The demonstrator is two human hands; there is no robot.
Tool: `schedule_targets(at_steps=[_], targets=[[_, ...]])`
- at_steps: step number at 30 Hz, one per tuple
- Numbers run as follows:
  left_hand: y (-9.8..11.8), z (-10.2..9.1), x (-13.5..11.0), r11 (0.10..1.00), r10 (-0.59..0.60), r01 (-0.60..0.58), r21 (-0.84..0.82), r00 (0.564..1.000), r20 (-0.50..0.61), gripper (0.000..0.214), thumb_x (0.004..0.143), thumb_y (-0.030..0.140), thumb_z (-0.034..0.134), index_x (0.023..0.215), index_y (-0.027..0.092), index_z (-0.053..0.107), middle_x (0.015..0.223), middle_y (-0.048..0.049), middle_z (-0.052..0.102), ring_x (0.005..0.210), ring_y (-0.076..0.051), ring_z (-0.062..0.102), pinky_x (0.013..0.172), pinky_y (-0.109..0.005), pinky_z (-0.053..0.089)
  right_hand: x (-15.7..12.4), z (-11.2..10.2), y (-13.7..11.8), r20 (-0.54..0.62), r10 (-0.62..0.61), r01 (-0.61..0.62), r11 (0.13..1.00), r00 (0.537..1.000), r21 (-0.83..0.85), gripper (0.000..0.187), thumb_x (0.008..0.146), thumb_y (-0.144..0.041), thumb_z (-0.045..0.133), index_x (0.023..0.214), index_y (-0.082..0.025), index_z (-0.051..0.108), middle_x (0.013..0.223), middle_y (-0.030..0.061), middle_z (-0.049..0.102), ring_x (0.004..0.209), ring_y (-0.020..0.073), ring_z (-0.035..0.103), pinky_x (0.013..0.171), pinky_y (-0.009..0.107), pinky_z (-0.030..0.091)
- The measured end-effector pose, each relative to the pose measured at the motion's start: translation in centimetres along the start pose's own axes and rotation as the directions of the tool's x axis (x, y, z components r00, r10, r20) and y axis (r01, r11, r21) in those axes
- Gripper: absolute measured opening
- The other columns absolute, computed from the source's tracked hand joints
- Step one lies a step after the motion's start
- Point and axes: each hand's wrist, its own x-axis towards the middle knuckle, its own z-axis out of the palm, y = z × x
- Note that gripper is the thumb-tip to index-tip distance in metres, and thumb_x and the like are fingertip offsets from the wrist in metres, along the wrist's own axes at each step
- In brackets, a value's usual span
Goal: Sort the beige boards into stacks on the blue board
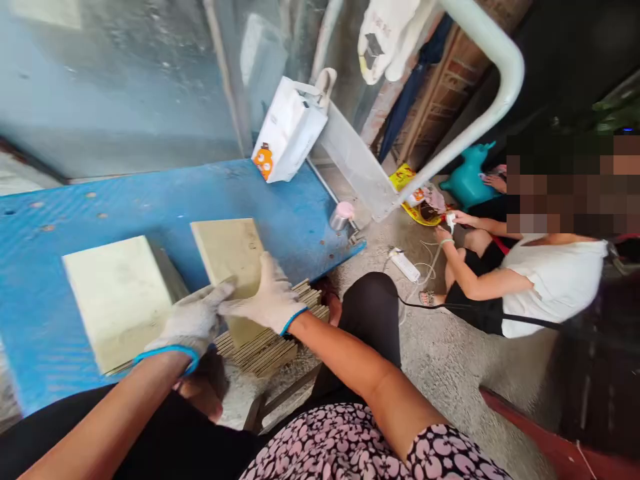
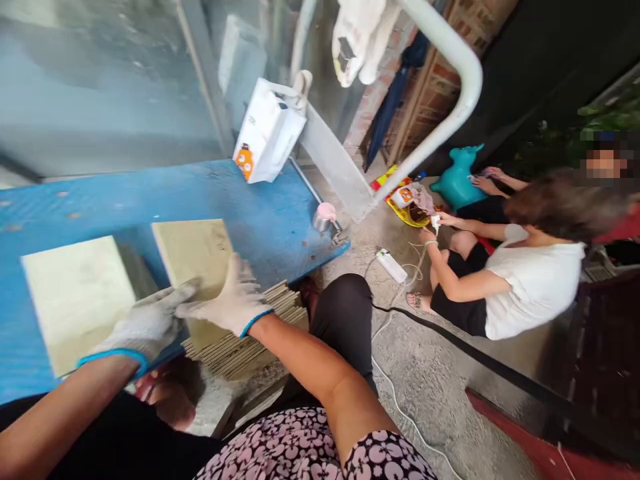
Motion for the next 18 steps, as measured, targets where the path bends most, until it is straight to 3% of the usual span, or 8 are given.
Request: schedule_targets(at_steps=[2,4,9,13,16,18], targets=[[0.3,0.8,-0.1,0.996,-0.046,0.045,-0.075,0.999,-0.006,0.047,0.036,0.042,0.094,0.072,0.021,0.071,0.073,-0.0053,0.076,0.068,-0.024,0.071,0.057,-0.031,0.057,0.9,1.1,0.5,0.019,-0.003,0.004,1.0,1.0,-0.024,0.144,0.055,-0.051,0.095,0.164,-0.017,0.008,0.171,0.0206,0.012,0.158,0.0327,0.019,0.125,0.043,0.027],[0.2,1.0,0.1,0.974,-0.112,0.115,-0.197,0.993,0.027,0.05,0.03,0.034,0.096,0.07,0.016,0.071,0.074,-0.0085,0.076,0.065,-0.022,0.069,0.06,-0.031,0.056,2.0,2.1,1.1,0.05,-0.021,0.023,0.999,0.999,-0.035,0.145,0.052,-0.051,0.095,0.163,-0.017,0.008,0.17,0.0215,0.012,0.158,0.0328,0.016,0.126,0.043,0.026],[-1.3,0.4,2.0,0.947,-0.147,0.137,-0.29,0.989,-0.01,0.049,0.03,0.035,0.096,0.067,0.012,0.072,0.066,-0.0058,0.072,0.059,-0.015,0.062,0.06,-0.028,0.051,4.6,3.4,1.9,0.072,-0.038,0.038,0.999,0.997,-0.004,0.134,0.051,-0.043,0.091,0.16,-0.021,0.016,0.16,0.017,0.034,0.148,0.0284,0.04,0.119,0.037,0.038],[-2.2,0.2,3.7,0.964,-0.149,0.142,-0.226,0.989,-0.017,0.044,0.034,0.04,0.094,0.06,0.014,0.069,0.06,-0.0028,0.066,0.056,-0.013,0.055,0.057,-0.027,0.045,6.2,4.0,1.5,0.095,0.062,-0.055,0.996,0.994,-0.073,0.13,0.053,-0.037,0.09,0.16,-0.022,0.017,0.16,0.0179,0.035,0.146,0.0304,0.042,0.116,0.039,0.041],[-1.6,0.0,4.9,0.986,-0.105,0.096,-0.137,0.993,-0.056,0.037,0.048,0.043,0.088,0.059,0.015,0.067,0.058,-0.0006,0.061,0.055,-0.011,0.048,0.054,-0.025,0.038,7.9,4.4,0.6,0.084,0.111,-0.1,0.987,0.99,-0.127,0.122,0.055,-0.038,0.089,0.157,-0.024,0.024,0.15,0.0164,0.048,0.135,0.032,0.054,0.108,0.041,0.048],[-0.7,-0.6,5.5,0.998,0.002,-0.01,-0.067,0.993,-0.117,0.031,0.06,0.043,0.081,0.06,0.017,0.064,0.059,0.0014,0.058,0.057,-0.011,0.047,0.055,-0.025,0.037,9.2,4.7,0.0,0.084,0.115,-0.104,0.986,0.99,-0.134,0.116,0.056,-0.042,0.088,0.154,-0.028,0.029,0.14,0.013,0.057,0.124,0.0314,0.061,0.101,0.041,0.052]])
